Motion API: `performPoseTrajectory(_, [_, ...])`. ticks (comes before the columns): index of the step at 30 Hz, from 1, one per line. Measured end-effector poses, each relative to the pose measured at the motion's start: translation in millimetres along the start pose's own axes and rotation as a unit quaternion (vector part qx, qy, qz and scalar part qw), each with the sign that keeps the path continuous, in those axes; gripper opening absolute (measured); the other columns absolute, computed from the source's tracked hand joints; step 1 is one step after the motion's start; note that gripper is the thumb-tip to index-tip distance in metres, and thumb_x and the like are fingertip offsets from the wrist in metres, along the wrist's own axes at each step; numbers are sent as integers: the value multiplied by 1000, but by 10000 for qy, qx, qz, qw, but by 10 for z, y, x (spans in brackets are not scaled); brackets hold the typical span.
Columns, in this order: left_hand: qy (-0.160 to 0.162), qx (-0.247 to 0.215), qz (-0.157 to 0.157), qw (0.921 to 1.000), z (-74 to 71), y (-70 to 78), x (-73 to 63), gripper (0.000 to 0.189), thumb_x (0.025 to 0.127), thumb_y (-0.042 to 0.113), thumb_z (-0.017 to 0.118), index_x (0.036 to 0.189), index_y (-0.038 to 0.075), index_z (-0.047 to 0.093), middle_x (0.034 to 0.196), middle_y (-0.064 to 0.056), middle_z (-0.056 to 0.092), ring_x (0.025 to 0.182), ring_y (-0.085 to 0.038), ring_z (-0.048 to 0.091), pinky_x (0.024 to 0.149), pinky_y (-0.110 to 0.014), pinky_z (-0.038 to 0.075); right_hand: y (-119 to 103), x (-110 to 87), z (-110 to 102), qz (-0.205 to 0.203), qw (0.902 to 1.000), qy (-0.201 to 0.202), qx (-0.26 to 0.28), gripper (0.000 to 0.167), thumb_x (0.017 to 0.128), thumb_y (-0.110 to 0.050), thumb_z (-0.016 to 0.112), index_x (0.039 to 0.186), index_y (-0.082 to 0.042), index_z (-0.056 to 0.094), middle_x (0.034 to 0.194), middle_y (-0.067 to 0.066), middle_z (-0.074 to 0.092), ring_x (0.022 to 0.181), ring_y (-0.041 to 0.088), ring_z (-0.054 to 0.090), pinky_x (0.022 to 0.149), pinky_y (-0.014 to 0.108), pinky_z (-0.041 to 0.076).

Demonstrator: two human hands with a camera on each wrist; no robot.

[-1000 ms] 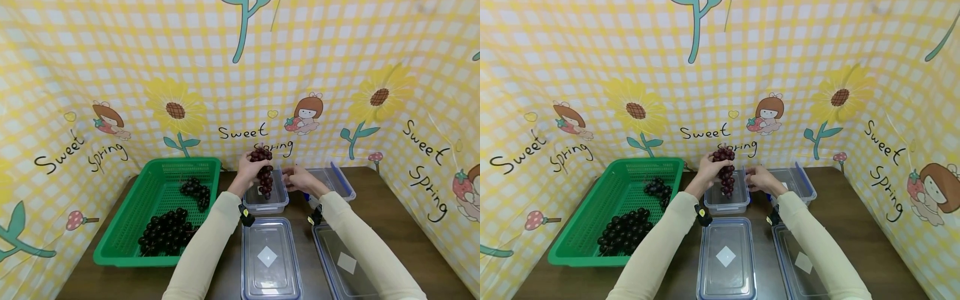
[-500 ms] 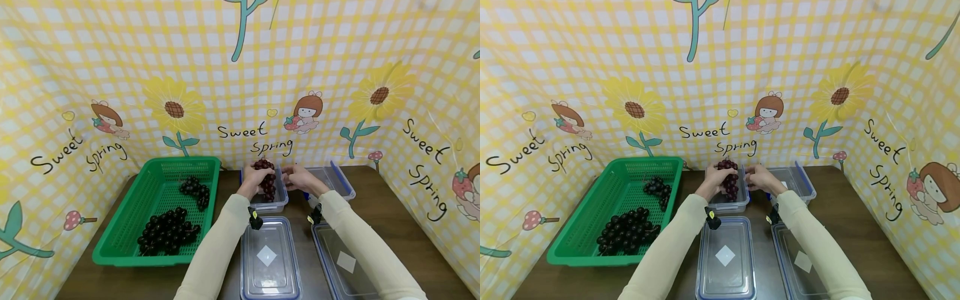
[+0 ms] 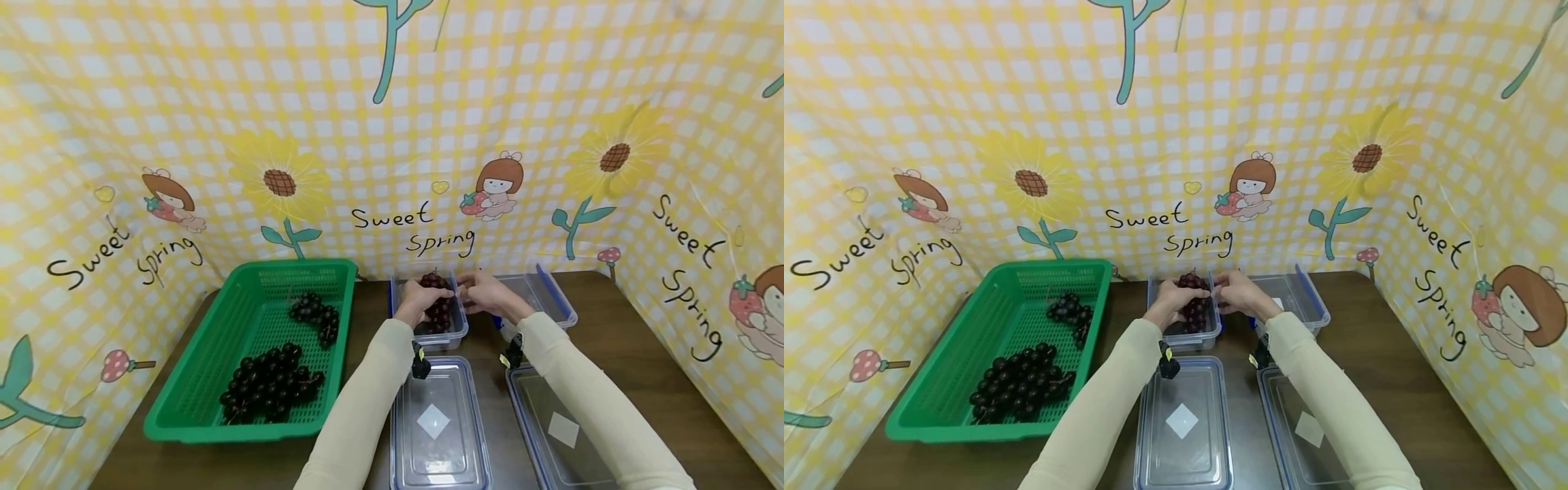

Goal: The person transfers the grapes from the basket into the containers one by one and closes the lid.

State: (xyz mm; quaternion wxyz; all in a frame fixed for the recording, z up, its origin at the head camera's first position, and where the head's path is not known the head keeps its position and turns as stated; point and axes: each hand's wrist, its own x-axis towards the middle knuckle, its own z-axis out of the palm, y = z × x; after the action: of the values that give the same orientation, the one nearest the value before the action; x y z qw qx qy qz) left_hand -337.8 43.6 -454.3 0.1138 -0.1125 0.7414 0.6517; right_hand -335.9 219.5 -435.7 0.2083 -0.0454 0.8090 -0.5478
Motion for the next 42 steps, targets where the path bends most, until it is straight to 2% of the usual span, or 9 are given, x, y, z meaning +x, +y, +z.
performPoseTrajectory(4, [-44,113,10,9999,3,0,0,82,84,17,88,150,3,43,153,-24,48,139,-44,53,104,-65,55,-12,-20,-1,-11,10000,-19,-6,63,102,7,46,161,7,26,151,32,44,124,35,57,108,60,54])
performPoseTrajectory(13, [-315,514,-299,9977,-96,73,-36,82,88,26,85,153,5,40,153,-23,48,135,-44,57,101,-61,58,-20,7,18,78,9999,111,-56,60,103,6,48,160,7,30,140,26,52,117,31,59,105,56,57])
performPoseTrajectory(19, [-409,812,-353,9952,-145,122,-44,74,90,28,84,150,6,46,149,-22,53,131,-42,60,98,-58,60,-29,-4,23,103,9998,143,-100,59,103,6,49,159,6,32,135,24,54,115,30,60,103,55,58])
performPoseTrajectory(26, [-515,1255,-341,9902,-200,213,-80,71,93,32,80,149,3,47,151,-21,53,134,-41,58,105,-60,55,-28,-5,31,59,9999,128,-84,60,101,8,47,159,7,31,130,22,55,111,28,59,104,56,57])
performPoseTrajectory(32, [-724,1523,-95,9856,-276,358,-109,67,98,29,74,152,1,46,150,-19,54,134,-37,57,112,-58,52,-25,-7,42,54,9999,133,-51,60,100,9,45,159,8,31,126,20,55,111,27,59,105,57,57])
performPoseTrajectory(35, [-835,1597,-4,9836,-328,467,-127,61,99,28,72,150,0,50,125,-13,59,108,-30,60,112,-57,52,-26,-18,44,55,9999,123,-31,60,100,10,43,159,8,31,123,19,56,108,26,58,106,58,56])
performPoseTrajectory(37, [-914,1730,69,9806,-371,552,-153,57,100,27,70,147,1,54,110,-9,55,96,-26,54,111,-57,52,-26,-22,43,51,9999,110,0,60,100,11,42,159,8,31,121,18,55,106,25,57,107,60,55])
performPoseTrajectory(39, [-1014,1867,144,9771,-425,646,-189,55,100,27,68,147,1,54,108,-6,54,96,-25,54,110,-57,52,-30,-27,41,38,9999,101,8,61,99,12,42,159,8,30,119,17,55,104,25,57,107,61,54])
performPoseTrajectory(42, [-1184,2049,393,9708,-528,798,-248,49,103,27,65,143,2,54,117,-7,56,108,-27,57,109,-55,53,-37,-24,33,26,9999,105,-5,61,99,12,44,159,7,31,118,16,56,104,24,57,105,58,56])
